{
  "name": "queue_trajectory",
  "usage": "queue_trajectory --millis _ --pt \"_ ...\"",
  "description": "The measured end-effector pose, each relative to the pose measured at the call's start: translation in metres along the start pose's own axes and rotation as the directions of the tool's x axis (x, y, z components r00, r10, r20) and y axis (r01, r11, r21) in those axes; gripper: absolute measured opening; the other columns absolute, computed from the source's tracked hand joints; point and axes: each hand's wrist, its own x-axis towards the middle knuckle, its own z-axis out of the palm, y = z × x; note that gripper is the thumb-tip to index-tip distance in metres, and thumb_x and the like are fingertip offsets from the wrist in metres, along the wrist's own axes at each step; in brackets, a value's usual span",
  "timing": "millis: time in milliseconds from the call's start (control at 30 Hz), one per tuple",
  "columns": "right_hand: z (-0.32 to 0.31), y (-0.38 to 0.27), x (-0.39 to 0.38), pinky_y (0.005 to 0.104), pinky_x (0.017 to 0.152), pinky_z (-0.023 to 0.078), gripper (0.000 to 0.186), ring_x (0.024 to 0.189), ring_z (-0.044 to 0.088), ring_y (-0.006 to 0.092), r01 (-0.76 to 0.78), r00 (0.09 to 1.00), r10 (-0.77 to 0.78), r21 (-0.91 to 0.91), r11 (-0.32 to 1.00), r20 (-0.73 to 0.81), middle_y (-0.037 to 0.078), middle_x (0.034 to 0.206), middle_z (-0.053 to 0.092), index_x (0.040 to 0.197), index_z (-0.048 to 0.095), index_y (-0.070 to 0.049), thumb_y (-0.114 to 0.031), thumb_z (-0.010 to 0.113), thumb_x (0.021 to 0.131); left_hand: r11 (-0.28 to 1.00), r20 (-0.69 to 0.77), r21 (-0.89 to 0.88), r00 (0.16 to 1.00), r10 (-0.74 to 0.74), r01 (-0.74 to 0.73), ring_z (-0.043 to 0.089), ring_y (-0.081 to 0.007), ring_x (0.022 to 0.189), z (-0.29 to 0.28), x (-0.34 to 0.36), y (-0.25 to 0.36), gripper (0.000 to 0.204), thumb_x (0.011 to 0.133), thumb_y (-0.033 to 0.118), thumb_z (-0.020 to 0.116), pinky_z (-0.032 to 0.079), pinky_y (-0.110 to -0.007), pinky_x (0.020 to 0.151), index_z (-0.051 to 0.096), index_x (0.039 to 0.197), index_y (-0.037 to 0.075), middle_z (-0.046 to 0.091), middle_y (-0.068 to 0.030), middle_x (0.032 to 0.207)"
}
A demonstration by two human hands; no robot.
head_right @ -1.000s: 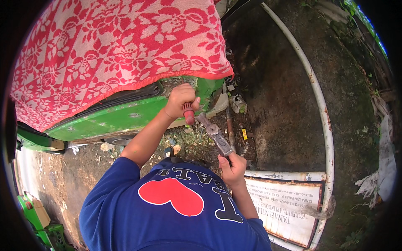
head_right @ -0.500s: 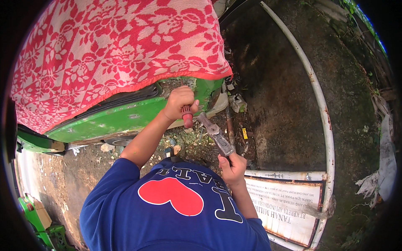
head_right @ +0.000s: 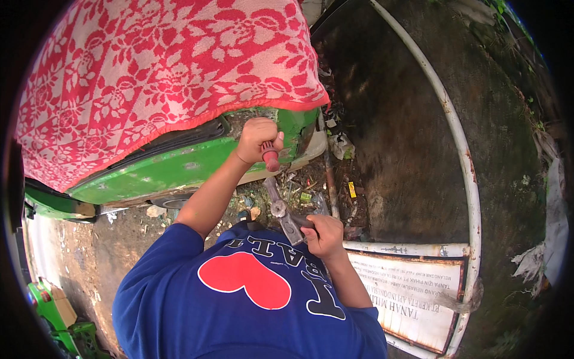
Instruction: The person uses a hammer to repeatedly strike a fastener held against the edge of a green metal object covered with a red patterned cloth. The action is continuous and focused on the same spot throughout the clip.
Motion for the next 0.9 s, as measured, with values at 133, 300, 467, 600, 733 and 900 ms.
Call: queue_trajectory --millis 133,300,467,600,733,900 --pt "0.003 0.004 -0.013 0.0353 0.055 0.048 0.030 0.058 0.062 0.0302 -0.013 0.991 0.058 0.341 0.940 -0.122 0.014 0.068 0.062 0.083 0.062 0.002 -0.027 0.063 0.089 0.997 -0.017 -0.055 0.999 0.045 -0.045 0.038 -0.0284 0.044 0.003 0.005 0.001 0.031 0.068 -0.002 0.063 0.031 -0.039 0.043 0.035 0.057 0.005 0.034 -0.0088 0.053" --pt "0.006 0.013 -0.009 0.0365 0.053 0.049 0.020 0.055 0.061 0.0283 -0.227 0.971 0.233 0.105 0.968 -0.046 0.013 0.064 0.059 0.086 0.062 0.002 -0.019 0.064 0.086 0.997 -0.038 -0.062 0.999 0.032 -0.034 0.038 -0.0286 0.044 0.007 0.005 0.003 0.031 0.068 -0.002 0.063 0.031 -0.039 0.043 0.035 0.057 0.005 0.035 -0.0088 0.054" --pt "0.015 0.006 -0.015 0.0331 0.049 0.044 0.020 0.051 0.058 0.0253 -0.102 0.951 0.229 0.489 0.866 -0.208 0.012 0.063 0.057 0.083 0.061 0.002 -0.017 0.064 0.086 0.998 -0.006 -0.052 0.999 -0.036 0.035 0.050 -0.0272 0.051 0.003 0.008 0.002 0.025 0.064 0.006 0.070 0.039 -0.037 0.048 0.046 0.057 0.009 0.047 -0.0063 0.056" --pt "0.000 0.007 0.003 0.0308 0.049 0.045 0.024 0.052 0.058 0.0196 -0.218 0.968 0.240 0.232 0.948 -0.070 0.009 0.064 0.060 0.079 0.063 0.000 -0.022 0.066 0.087 0.998 0.027 -0.011 0.998 -0.064 0.065 0.059 -0.0257 0.056 0.004 0.003 -0.002 0.018 0.062 0.011 0.073 0.045 -0.036 0.052 0.055 0.059 0.012 0.056 -0.0038 0.059" --pt "0.007 0.005 0.003 0.0280 0.048 0.044 0.038 0.053 0.057 0.0132 -0.144 0.957 0.238 0.438 0.887 -0.166 0.006 0.063 0.060 0.080 0.063 0.001 -0.036 0.064 0.090 0.999 0.029 -0.003 0.999 -0.046 0.046 0.059 -0.0255 0.057 0.006 0.005 -0.001 0.017 0.063 0.011 0.072 0.045 -0.036 0.052 0.056 0.061 0.012 0.056 -0.0041 0.059" --pt "-0.004 -0.009 0.024 0.0259 0.048 0.041 0.049 0.052 0.052 0.0122 -0.216 0.937 0.311 0.441 0.871 -0.156 0.004 0.060 0.053 0.078 0.054 0.000 -0.045 0.052 0.097 0.995 -0.050 -0.058 0.995 -0.084 0.081 0.052 -0.0274 0.051 0.009 0.014 -0.001 0.022 0.068 0.003 0.071 0.041 -0.036 0.049 0.051 0.059 0.008 0.050 -0.0073 0.057"
